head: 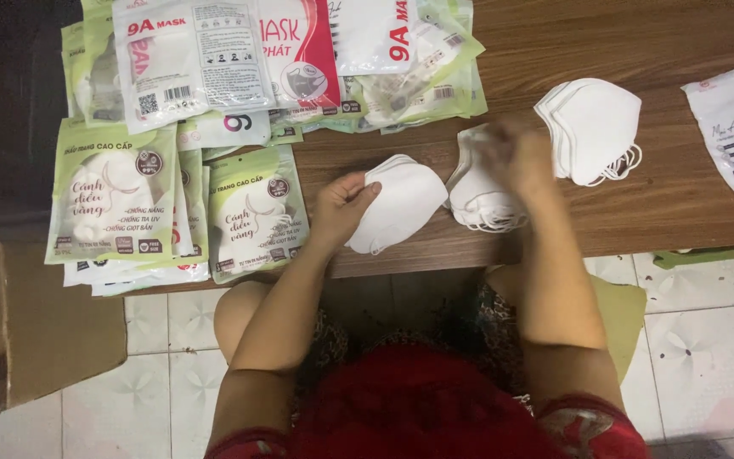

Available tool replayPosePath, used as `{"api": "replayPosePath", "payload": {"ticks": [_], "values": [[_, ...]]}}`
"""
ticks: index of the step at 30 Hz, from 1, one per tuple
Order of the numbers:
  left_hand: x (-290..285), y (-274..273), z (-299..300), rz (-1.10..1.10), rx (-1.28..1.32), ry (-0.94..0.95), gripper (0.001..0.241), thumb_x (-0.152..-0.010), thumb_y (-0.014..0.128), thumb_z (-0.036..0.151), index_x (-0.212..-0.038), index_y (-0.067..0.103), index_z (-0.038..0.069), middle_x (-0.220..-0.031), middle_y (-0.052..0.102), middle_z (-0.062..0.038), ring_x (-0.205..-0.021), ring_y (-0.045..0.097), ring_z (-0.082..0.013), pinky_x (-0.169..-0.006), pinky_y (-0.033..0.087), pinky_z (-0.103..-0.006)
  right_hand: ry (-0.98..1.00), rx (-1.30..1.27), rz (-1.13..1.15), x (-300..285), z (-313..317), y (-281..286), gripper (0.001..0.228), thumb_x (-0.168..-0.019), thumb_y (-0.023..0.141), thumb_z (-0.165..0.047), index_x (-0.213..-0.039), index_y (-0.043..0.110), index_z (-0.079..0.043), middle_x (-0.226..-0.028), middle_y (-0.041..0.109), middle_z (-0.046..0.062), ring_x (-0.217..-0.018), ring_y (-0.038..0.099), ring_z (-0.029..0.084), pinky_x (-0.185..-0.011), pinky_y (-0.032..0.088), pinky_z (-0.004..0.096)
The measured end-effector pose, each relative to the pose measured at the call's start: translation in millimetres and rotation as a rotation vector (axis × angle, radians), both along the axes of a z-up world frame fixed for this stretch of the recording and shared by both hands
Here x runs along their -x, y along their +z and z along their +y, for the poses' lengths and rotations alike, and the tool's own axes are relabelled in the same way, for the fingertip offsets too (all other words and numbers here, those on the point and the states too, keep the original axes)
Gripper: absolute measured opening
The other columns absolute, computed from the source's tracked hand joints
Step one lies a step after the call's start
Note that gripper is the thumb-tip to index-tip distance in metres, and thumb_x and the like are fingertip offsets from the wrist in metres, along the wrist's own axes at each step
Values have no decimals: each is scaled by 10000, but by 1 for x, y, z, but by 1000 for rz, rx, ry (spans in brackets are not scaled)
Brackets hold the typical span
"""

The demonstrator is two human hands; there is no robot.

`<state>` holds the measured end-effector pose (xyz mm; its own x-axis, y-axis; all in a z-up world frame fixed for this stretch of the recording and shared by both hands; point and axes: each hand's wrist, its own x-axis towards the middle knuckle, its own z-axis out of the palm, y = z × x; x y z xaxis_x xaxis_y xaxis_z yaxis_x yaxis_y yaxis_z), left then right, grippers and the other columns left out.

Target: Organizing and stacking white face masks on a wooden table.

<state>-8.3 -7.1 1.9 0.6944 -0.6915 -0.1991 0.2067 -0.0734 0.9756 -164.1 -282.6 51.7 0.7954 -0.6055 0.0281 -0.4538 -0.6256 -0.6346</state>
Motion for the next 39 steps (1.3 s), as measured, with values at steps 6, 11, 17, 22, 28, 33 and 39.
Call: {"api": "replayPosePath", "payload": {"ticks": [6,11,17,22,28,33,39], "values": [[6,10,-2,-10,5,27,209,-979,744,157,-1164,756,62,-1021,788,-105,-867,705,-122,-760,608,-280,-59,172,464,14,-37,-2,760,-774,882,-419,-1403,647,-62,-1250,669,280,-1135,652,486,-899,551,608],[3,5,-2,-4,1,21,191,-986,742,172,-1151,762,77,-1036,786,-101,-882,697,-126,-771,612,-299,-63,226,487,10,-41,-8,662,-779,873,-460,-1297,718,-78,-1175,707,245,-1067,697,465,-822,571,588],[5,1,-2,12,-1,30,174,-978,752,176,-1135,769,103,-1036,785,-73,-903,693,-118,-793,616,-296,-136,356,418,5,-37,-5,555,-738,901,-284,-1219,741,-57,-1031,712,214,-969,706,409,-743,566,509],[1,-5,-2,-9,-19,33,179,-977,753,175,-1140,769,102,-1047,786,-83,-907,695,-123,-791,616,-303,-184,224,141,17,-52,-27,278,-830,842,-79,-1096,778,-32,-965,713,186,-908,718,377,-727,580,458],[-3,-9,-4,-36,-59,58,167,-998,721,176,-1146,766,114,-1038,788,-87,-892,703,-133,-780,616,-310,-29,-154,-250,35,-56,-24,151,-966,803,-70,-1080,729,-5,-948,712,211,-967,701,382,-844,534,455],[-1,-7,-6,-62,-84,134,149,-995,723,183,-1123,784,136,-1021,792,-86,-880,716,-134,-774,623,-317,25,-571,-340,31,-22,19,165,-914,783,-61,-1059,705,-43,-806,628,25,-759,610,108,-700,548,215],[-2,0,-3,-86,-29,200,180,-1008,718,183,-1152,767,88,-1046,786,-114,-909,700,-157,-793,619,-349,37,-729,-458,35,-21,13,206,-889,785,-57,-1069,686,-41,-810,660,32,-734,671,103,-665,588,230]]}}
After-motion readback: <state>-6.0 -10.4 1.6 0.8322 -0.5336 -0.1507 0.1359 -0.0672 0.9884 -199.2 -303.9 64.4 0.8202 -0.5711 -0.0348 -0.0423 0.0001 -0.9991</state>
